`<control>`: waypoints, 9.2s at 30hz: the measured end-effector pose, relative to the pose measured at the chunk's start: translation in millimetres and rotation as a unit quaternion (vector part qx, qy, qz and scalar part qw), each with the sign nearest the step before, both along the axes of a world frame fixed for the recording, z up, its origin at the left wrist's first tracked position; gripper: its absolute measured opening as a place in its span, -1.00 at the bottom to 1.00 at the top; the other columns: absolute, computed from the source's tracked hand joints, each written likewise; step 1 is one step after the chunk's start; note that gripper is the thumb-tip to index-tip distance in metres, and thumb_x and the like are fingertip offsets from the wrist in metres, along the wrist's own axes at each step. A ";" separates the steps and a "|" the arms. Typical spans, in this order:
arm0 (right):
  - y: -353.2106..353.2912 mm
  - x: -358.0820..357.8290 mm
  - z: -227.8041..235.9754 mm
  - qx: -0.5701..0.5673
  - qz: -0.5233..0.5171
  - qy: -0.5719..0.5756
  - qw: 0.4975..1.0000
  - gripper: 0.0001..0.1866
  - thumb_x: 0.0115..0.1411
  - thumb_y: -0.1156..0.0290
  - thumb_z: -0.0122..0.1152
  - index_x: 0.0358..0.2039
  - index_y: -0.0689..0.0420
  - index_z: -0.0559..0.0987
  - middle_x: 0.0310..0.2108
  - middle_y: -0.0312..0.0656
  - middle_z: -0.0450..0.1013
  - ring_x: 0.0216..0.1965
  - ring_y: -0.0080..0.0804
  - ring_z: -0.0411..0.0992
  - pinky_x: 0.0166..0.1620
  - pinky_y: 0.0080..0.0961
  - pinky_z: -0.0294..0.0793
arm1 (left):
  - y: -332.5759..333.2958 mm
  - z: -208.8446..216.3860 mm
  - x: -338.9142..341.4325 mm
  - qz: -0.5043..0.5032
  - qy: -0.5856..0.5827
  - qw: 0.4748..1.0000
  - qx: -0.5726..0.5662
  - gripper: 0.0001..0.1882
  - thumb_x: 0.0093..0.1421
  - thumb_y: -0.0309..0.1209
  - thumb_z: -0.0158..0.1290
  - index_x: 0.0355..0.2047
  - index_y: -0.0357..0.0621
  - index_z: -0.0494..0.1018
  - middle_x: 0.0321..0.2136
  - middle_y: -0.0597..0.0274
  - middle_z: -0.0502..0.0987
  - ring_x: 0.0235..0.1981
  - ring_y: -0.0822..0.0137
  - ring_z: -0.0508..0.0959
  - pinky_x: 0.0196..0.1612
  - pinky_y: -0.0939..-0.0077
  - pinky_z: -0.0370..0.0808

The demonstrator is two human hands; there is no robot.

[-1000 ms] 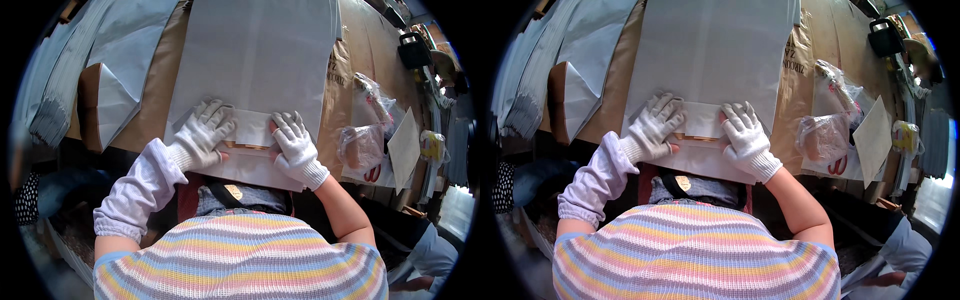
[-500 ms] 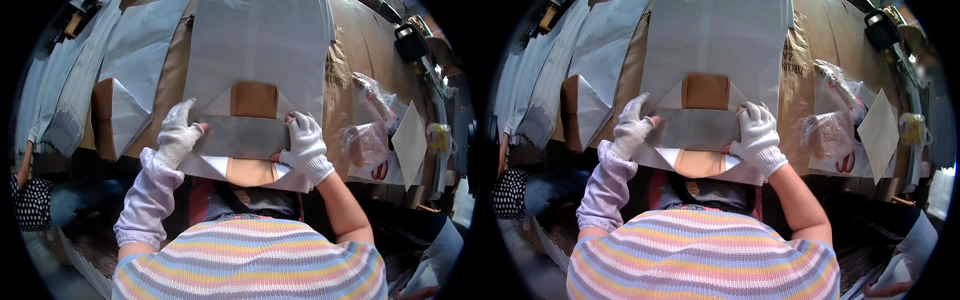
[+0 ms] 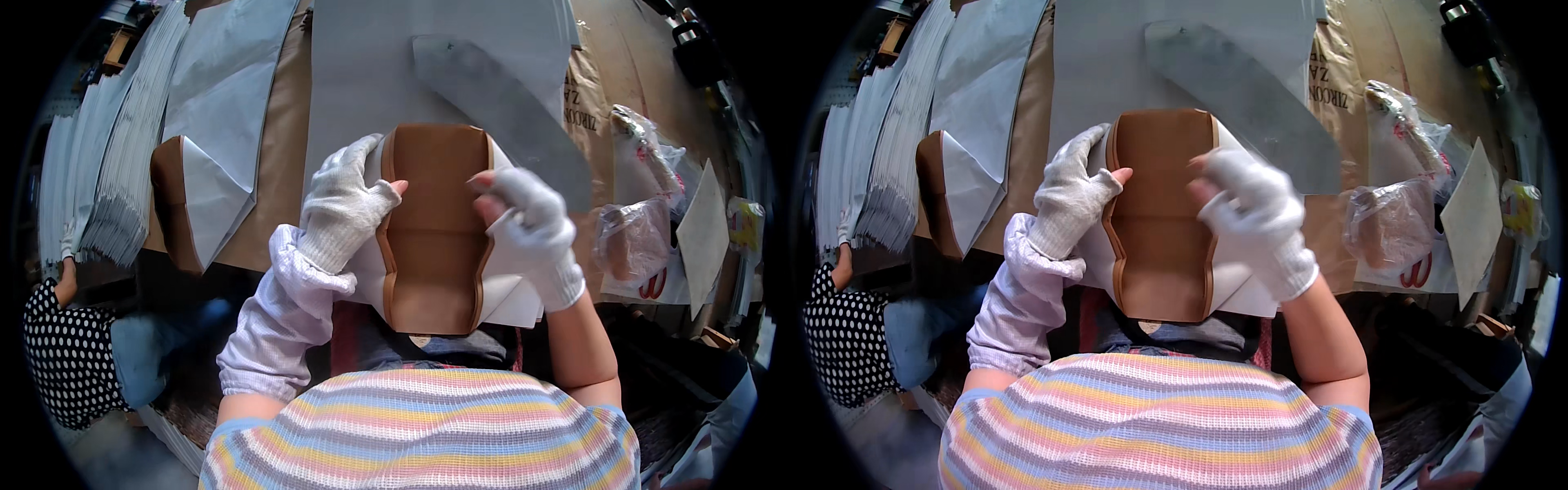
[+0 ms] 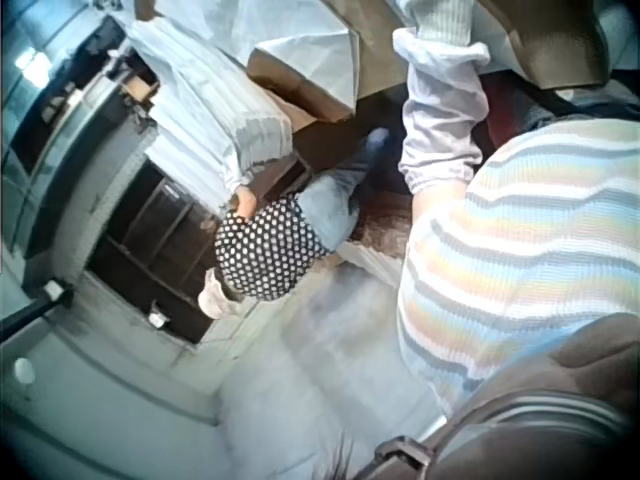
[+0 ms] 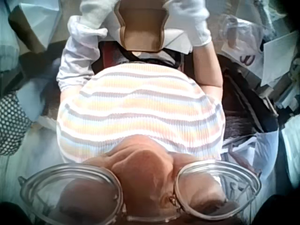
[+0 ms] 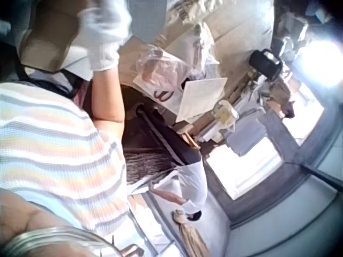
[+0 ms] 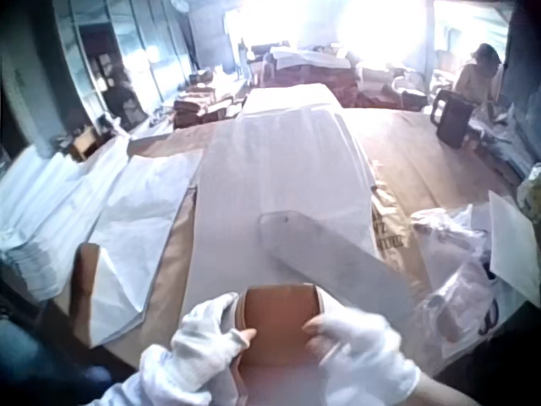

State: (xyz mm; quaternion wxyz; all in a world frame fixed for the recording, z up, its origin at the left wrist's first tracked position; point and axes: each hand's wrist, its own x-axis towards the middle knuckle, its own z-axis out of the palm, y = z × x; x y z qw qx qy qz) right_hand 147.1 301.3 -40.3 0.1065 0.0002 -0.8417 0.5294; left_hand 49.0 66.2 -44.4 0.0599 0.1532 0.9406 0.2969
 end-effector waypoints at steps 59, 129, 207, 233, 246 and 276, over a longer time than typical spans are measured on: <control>-10.1 -51.5 42.0 0.327 0.091 0.110 0.934 -0.65 -0.25 0.61 0.35 -0.34 0.19 0.57 -0.10 -0.08 0.58 -0.08 0.05 0.53 0.01 -0.13 0.53 | 37.0 27.4 -30.1 -0.219 -0.013 0.970 0.107 -0.79 0.27 -0.33 0.19 -0.30 -0.25 0.64 -0.40 -0.03 0.63 -0.37 -0.02 0.62 -0.24 0.18 0.55; 28.2 41.4 -29.5 0.258 -0.297 -0.262 0.881 -0.55 0.05 0.19 0.45 -0.11 0.14 0.56 -0.04 -0.04 0.50 -0.01 -0.02 0.52 0.05 -0.18 0.54 | -77.8 -51.7 -32.9 -0.187 0.262 0.944 -0.067 -0.40 -0.02 -0.44 0.34 0.10 -0.15 0.52 0.21 0.03 0.48 0.20 -0.09 0.46 0.26 0.11 0.44; 39.4 37.2 -56.2 0.352 -0.219 -0.151 0.897 -0.82 0.17 0.46 0.31 -0.21 0.19 0.60 -0.26 -0.06 0.55 -0.29 -0.05 0.54 -0.18 -0.20 0.52 | -59.6 -39.6 -25.2 0.220 -0.037 0.957 -0.185 -0.65 0.33 -0.10 0.02 -0.30 -0.14 0.58 -0.32 -0.10 0.65 -0.21 -0.21 0.63 -0.12 -0.11 0.52; -15.7 -28.0 -48.5 0.464 0.045 -0.073 0.881 -0.19 0.03 0.03 0.38 0.23 0.22 0.43 0.35 0.11 0.19 0.41 0.14 0.09 0.45 0.09 0.04 | -61.6 -47.9 -34.1 -0.255 0.148 0.922 -0.249 0.08 0.15 0.23 0.15 0.48 -0.16 0.04 0.50 -0.09 -0.01 0.51 -0.15 -0.02 0.52 -0.04 -0.12; 55.5 4.3 -71.9 0.446 -0.039 0.026 0.894 -0.02 0.00 -0.12 0.39 0.31 0.26 0.35 0.41 0.17 0.13 0.44 0.31 0.03 0.45 0.23 -0.02 | -88.1 -60.3 -41.1 -0.225 0.193 0.942 -0.157 0.20 -0.05 0.09 0.36 0.47 -0.19 0.05 0.47 -0.15 0.03 0.48 -0.24 0.03 0.47 -0.12 0.06; -68.5 47.6 48.3 0.347 0.146 0.178 0.909 -0.83 -0.11 0.48 0.31 -0.42 0.15 0.63 -0.12 -0.11 0.57 0.00 -0.18 0.52 0.30 -0.10 0.44 | 29.7 70.6 -48.4 -0.225 0.147 0.917 -0.294 -0.82 0.04 -0.42 0.24 -0.35 -0.20 0.53 -0.33 0.09 0.60 -0.22 0.04 0.60 -0.08 0.14 0.54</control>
